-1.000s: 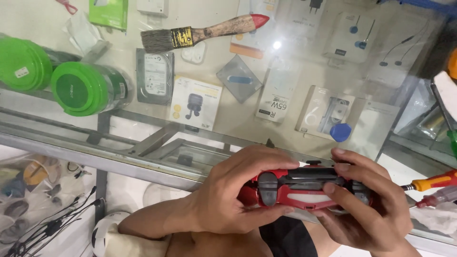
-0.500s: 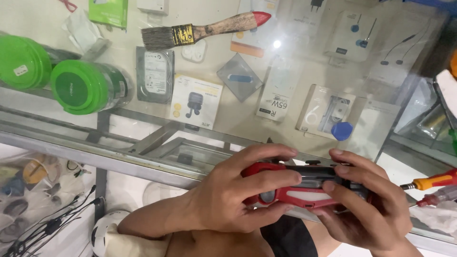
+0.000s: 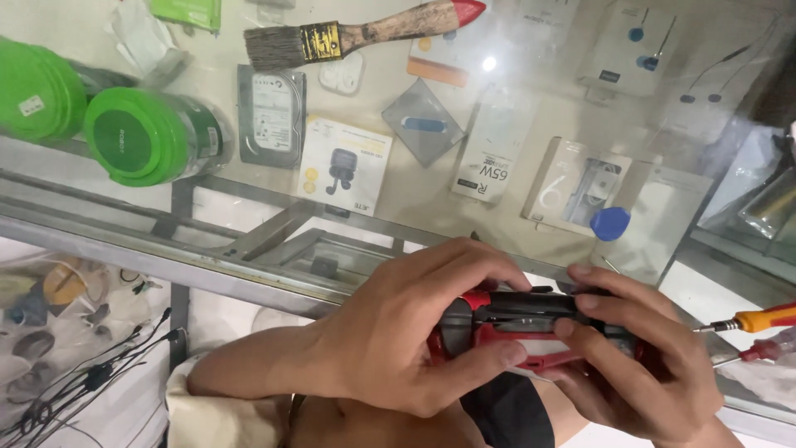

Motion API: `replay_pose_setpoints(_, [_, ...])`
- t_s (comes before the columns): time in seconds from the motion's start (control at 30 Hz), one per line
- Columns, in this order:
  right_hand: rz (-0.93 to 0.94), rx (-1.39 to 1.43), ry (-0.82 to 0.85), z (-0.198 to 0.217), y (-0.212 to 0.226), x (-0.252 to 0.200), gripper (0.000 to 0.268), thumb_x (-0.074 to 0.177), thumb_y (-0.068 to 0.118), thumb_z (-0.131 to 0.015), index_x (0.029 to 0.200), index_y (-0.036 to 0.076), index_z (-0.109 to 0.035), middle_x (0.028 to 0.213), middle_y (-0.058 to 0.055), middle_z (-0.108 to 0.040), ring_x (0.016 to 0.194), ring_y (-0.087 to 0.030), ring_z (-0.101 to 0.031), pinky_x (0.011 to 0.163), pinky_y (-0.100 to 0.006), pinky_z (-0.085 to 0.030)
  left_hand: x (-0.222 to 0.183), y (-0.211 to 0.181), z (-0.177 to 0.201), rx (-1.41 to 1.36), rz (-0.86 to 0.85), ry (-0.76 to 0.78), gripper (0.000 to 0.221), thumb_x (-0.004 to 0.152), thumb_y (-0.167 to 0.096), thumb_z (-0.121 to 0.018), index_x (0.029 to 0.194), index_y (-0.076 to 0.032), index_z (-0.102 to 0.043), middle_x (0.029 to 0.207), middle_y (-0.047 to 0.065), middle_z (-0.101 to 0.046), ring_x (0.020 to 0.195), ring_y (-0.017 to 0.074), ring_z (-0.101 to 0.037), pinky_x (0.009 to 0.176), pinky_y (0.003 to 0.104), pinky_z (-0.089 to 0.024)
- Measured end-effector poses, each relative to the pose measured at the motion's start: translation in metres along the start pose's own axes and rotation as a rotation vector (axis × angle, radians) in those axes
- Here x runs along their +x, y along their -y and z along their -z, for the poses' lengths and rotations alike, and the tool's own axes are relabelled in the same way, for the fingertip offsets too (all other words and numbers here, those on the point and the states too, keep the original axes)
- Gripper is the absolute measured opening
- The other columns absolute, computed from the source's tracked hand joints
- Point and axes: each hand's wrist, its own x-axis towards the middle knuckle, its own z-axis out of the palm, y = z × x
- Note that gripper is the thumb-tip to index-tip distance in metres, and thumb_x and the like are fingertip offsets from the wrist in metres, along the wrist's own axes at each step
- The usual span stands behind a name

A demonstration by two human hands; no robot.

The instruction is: Disassembling and reassembling a red game controller using a screwdriver

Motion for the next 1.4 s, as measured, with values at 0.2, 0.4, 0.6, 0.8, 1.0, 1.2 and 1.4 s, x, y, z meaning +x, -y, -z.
replay_pose_setpoints(0.2, [-0.086,0.006,0.047,0.003,0.005,-0.004,0.040,0.085,0.029,-0.075,0.109,-0.002,-0.066,0.114,-0.025,-0.061,0.116,-0.059,-0.072,0.100,-0.056,-0.065,0.023,0.005,0.014,0.049,0.058,0.199,0.015,0.094,-0.020,-0.064,0.102,-0.008,-0.057,0.086,0.004,-0.068,0.071,0.0205,-0.062,0.062,0.034,-0.048])
replay_pose_setpoints(0.4, [-0.082,0.007,0.080,0.005,0.007,0.003,0.035,0.087,0.028,-0.069,0.104,-0.003,-0.067,0.110,-0.026,-0.061,0.116,-0.060,-0.070,0.098,-0.056,-0.065,0.028,0.008,0.007,0.131,0.005,0.252,0.013,0.097,-0.012,-0.055,0.097,-0.003,-0.046,0.077,0.012,-0.059,0.054,0.0313,-0.054,0.049,0.045,-0.041])
replay_pose_setpoints(0.6, [-0.083,-0.006,0.072,0.003,0.007,0.008,0.036,0.087,0.030,-0.067,0.099,-0.004,-0.069,0.104,-0.027,-0.062,0.111,-0.059,-0.071,0.094,-0.056,-0.066,0.021,0.008,0.005,0.114,-0.090,0.223,0.011,0.100,-0.002,-0.052,0.097,0.001,-0.043,0.077,0.015,-0.049,0.052,0.0299,-0.044,0.045,0.045,-0.033])
replay_pose_setpoints(0.8, [-0.007,0.014,0.057,0.001,-0.002,0.007,0.033,0.086,0.027,-0.071,0.099,-0.004,-0.069,0.105,-0.030,-0.062,0.109,-0.059,-0.071,0.096,-0.055,-0.064,0.019,0.008,0.004,0.159,-0.066,0.231,0.009,0.103,-0.003,-0.050,0.100,0.002,-0.043,0.078,0.015,-0.049,0.050,0.0286,-0.044,0.042,0.042,-0.034])
replay_pose_setpoints(1.0, [0.013,0.022,0.002,-0.003,-0.001,0.011,0.034,0.088,0.026,-0.068,0.097,-0.006,-0.068,0.106,-0.034,-0.057,0.105,-0.063,-0.071,0.095,-0.059,-0.066,0.022,0.005,0.008,0.117,-0.023,0.255,0.009,0.103,-0.004,-0.050,0.098,0.000,-0.044,0.081,0.015,-0.053,0.056,0.0295,-0.049,0.047,0.044,-0.040])
replay_pose_setpoints(1.2, [-0.061,0.008,-0.044,-0.003,0.004,0.005,0.038,0.091,0.028,-0.065,0.107,-0.006,-0.062,0.117,-0.035,-0.057,0.109,-0.059,-0.072,0.098,-0.060,-0.068,0.019,-0.004,0.020,0.036,0.048,0.205,0.051,0.099,-0.050,-0.039,0.116,-0.003,-0.051,0.104,0.013,-0.066,0.088,0.0261,-0.069,0.074,0.036,-0.058])
replay_pose_setpoints(1.4, [-0.129,-0.050,-0.077,0.001,-0.001,-0.011,0.043,0.088,0.033,-0.063,0.099,-0.008,-0.063,0.113,-0.035,-0.060,0.109,-0.062,-0.073,0.099,-0.062,-0.065,-0.009,0.017,0.017,-0.230,0.146,0.092,0.058,0.094,-0.038,-0.068,0.144,-0.012,-0.052,0.145,0.011,-0.061,0.137,0.0270,-0.064,0.112,0.037,-0.054])
